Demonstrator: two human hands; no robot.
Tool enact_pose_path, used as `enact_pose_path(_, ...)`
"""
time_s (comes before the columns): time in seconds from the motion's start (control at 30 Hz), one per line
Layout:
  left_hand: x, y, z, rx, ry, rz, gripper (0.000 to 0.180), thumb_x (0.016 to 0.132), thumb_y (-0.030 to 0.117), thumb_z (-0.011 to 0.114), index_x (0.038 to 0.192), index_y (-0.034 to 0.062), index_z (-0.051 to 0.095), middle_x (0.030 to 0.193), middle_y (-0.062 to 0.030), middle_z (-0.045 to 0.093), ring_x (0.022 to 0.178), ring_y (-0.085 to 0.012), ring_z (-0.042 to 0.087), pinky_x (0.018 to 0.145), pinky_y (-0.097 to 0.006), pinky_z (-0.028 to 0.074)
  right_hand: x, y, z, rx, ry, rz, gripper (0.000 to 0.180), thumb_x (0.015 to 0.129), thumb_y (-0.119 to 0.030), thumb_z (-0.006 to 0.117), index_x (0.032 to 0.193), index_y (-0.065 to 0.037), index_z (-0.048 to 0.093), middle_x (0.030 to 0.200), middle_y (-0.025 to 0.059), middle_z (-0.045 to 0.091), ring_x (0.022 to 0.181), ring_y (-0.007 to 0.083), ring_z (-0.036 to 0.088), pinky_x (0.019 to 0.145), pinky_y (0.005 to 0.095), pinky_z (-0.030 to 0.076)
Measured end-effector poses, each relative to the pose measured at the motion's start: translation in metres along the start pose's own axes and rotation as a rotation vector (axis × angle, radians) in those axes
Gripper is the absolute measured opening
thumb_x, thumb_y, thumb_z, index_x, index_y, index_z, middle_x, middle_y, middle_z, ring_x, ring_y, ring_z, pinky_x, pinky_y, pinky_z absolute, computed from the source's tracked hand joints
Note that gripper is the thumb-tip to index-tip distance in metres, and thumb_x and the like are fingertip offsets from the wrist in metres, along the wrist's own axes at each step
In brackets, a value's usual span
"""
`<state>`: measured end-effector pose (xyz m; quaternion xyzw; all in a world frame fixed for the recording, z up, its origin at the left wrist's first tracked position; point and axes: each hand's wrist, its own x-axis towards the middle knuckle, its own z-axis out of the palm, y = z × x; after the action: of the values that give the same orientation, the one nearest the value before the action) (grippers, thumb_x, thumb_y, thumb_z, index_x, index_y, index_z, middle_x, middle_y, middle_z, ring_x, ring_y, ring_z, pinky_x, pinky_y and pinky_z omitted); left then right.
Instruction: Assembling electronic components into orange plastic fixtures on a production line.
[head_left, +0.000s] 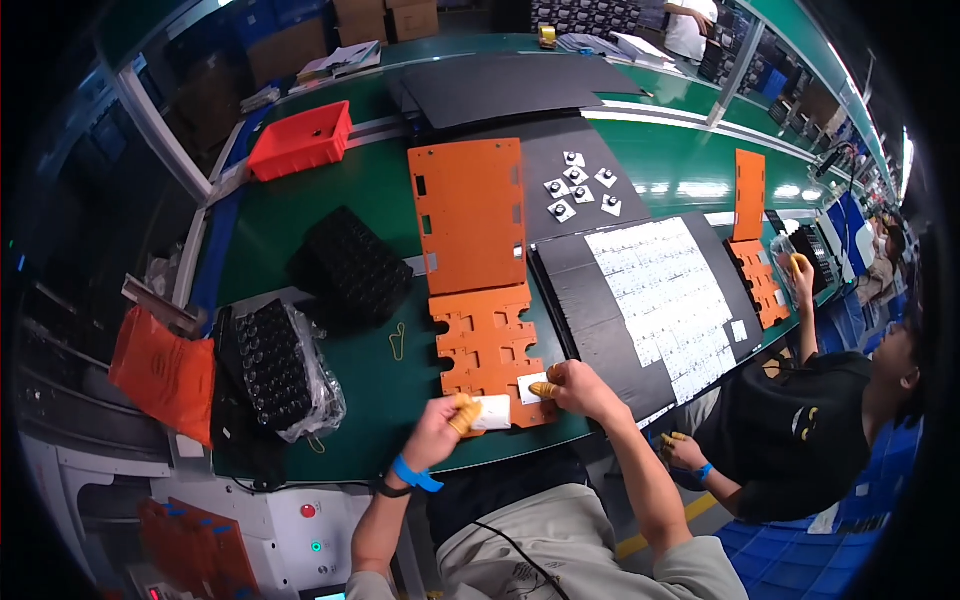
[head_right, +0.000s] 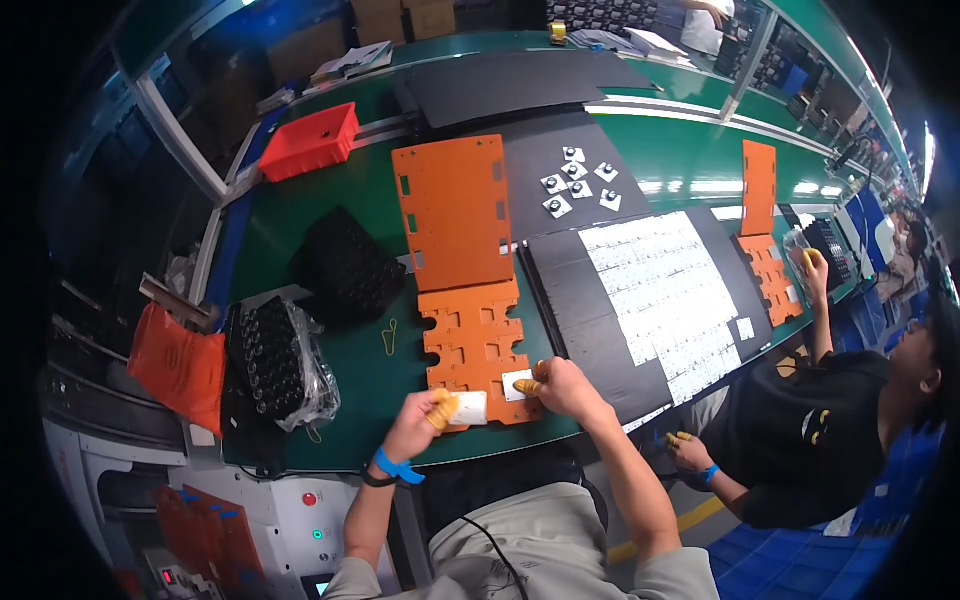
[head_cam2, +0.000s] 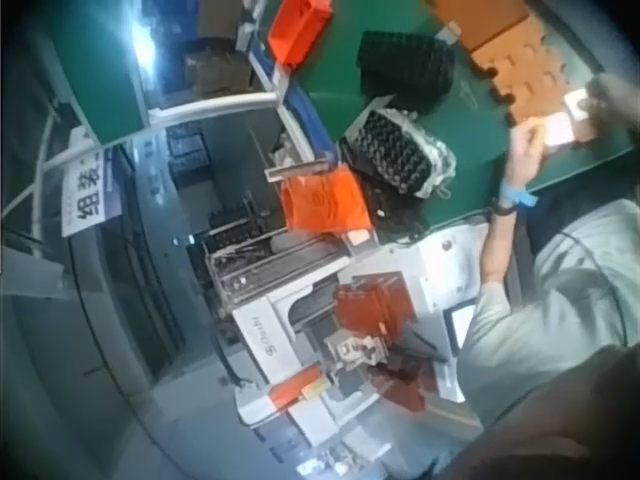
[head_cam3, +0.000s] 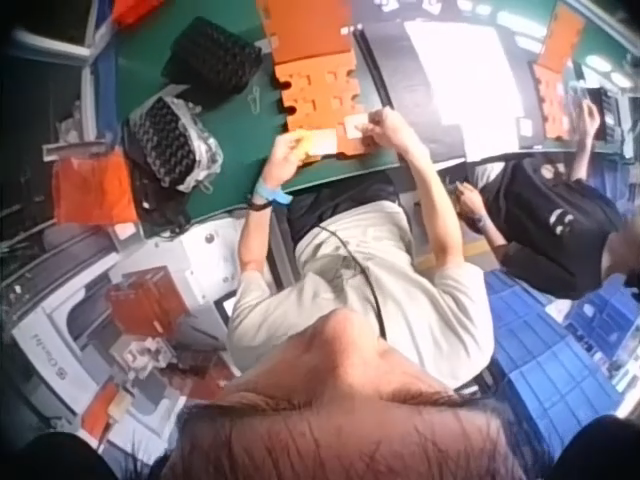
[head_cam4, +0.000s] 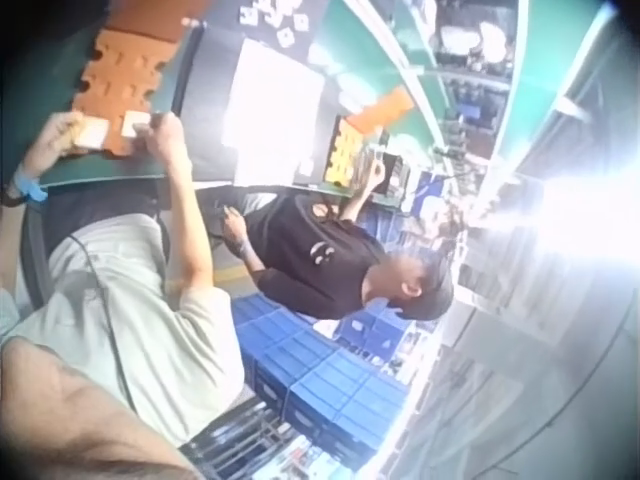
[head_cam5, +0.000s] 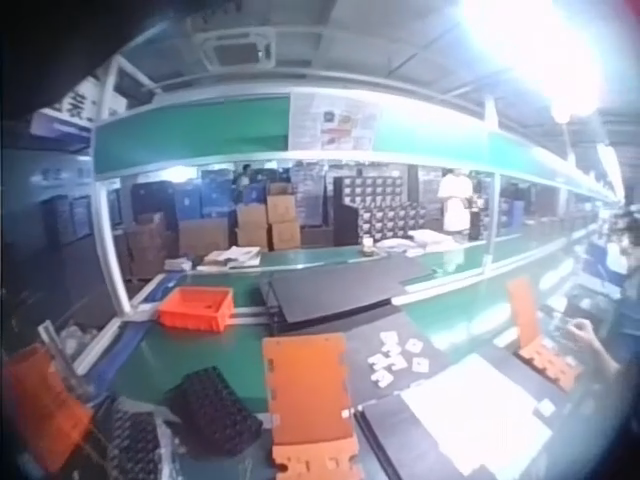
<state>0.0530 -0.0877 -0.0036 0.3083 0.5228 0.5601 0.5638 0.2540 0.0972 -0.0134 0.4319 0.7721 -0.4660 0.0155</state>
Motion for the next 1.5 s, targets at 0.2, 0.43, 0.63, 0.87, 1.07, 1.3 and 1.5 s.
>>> enact_pose_path(0.2, 0.027, -0.025, 0.013, 0.043, -0.082, -0.081, 0.017, 0.101, 0.012, 0.057, 0.092, -0.0015, 0.061, 0.069, 0.0018, 0.053, 0.049, -0.0042, 0.044, 0.044, -0.021, 0.035, -0.01, -0.016, -0.01, -0.167, 0.101, -0.057, 0.02, 0.078, -0.009, 0.069, 0.091, 0.006, 0.072, 0.086, 0.0239, 0.071, 0.081, 0.034, 0.07, 0.077, 0.0408, 0.054)
enact_pose_path(0.43, 0.022, -0.027, 0.001, -0.133, -0.015, -0.068, 0.016, 0.102, 0.012, 0.052, 0.097, -0.0008, 0.061, 0.077, -0.001, 0.055, 0.056, -0.0057, 0.047, 0.044, -0.021, 0.038, 0.046, -0.062, -0.083, -0.06, 0.55, -0.21, 0.027, 0.084, -0.021, 0.075, 0.079, 0.004, 0.067, 0.066, 0.0207, 0.064, 0.06, 0.0322, 0.065, 0.057, 0.0432, 0.049)
enact_pose_path(0.63, 0.031, -0.006, 0.005, -0.778, -0.144, -0.366, 0.026, 0.108, 0.021, 0.032, 0.093, 0.0064, 0.048, 0.066, 0.0023, 0.033, 0.054, -0.0065, 0.028, 0.048, -0.021, 0.027, 0.228, -0.037, -0.127, -0.72, 0.886, -0.416, 0.007, 0.084, -0.007, 0.057, 0.081, -0.002, 0.061, 0.072, 0.021, 0.065, 0.068, 0.0374, 0.067, 0.06, 0.0469, 0.053)
enact_pose_path(0.87, 0.038, 0.005, -0.007, -1.032, -0.239, -0.446, 0.027, 0.108, 0.018, 0.028, 0.09, 0.0067, 0.044, 0.069, 0.0008, 0.034, 0.055, -0.0071, 0.028, 0.046, -0.02, 0.027, 0.219, -0.056, -0.115, -0.783, 0.802, -0.338, 0.008, 0.081, -0.008, 0.061, 0.077, -0.004, 0.067, 0.079, 0.0177, 0.069, 0.074, 0.0342, 0.07, 0.062, 0.0437, 0.054)
enact_pose_path(1.07, 0.043, 0.02, -0.003, -0.887, -0.302, -0.528, 0.027, 0.108, 0.019, 0.03, 0.087, 0.0078, 0.044, 0.068, 0.0011, 0.035, 0.053, -0.0066, 0.03, 0.045, -0.02, 0.027, 0.033, -0.111, -0.091, 0.129, 0.105, -0.639, 0.029, 0.086, -0.024, 0.078, 0.095, 0.002, 0.07, 0.086, 0.0079, 0.07, 0.073, 0.013, 0.061, 0.064, 0.03, 0.05)
enact_pose_path(1.3, 0.06, 0.033, 0.02, -0.78, -0.471, -0.608, 0.034, 0.108, 0.032, 0.032, 0.084, 0.0111, 0.042, 0.069, 0.0023, 0.033, 0.057, -0.0072, 0.031, 0.044, -0.02, 0.028, 0.023, -0.099, -0.098, -0.079, -0.228, -0.818, 0.015, 0.086, -0.011, 0.071, 0.087, 0.004, 0.068, 0.083, 0.0172, 0.06, 0.078, 0.0355, 0.06, 0.069, 0.0399, 0.05)
enact_pose_path(1.5, 0.045, 0.032, 0.009, -0.623, -0.494, -0.543, 0.053, 0.103, 0.057, 0.029, 0.082, 0.0096, 0.04, 0.07, 0.0007, 0.035, 0.06, -0.012, 0.034, 0.047, -0.023, 0.032, 0.171, -0.033, -0.164, 0.032, 0.519, -0.352, 0.027, 0.097, -0.018, 0.062, 0.091, 0.008, 0.069, 0.068, 0.0096, 0.065, 0.063, 0.0108, 0.057, 0.057, 0.0316, 0.045)
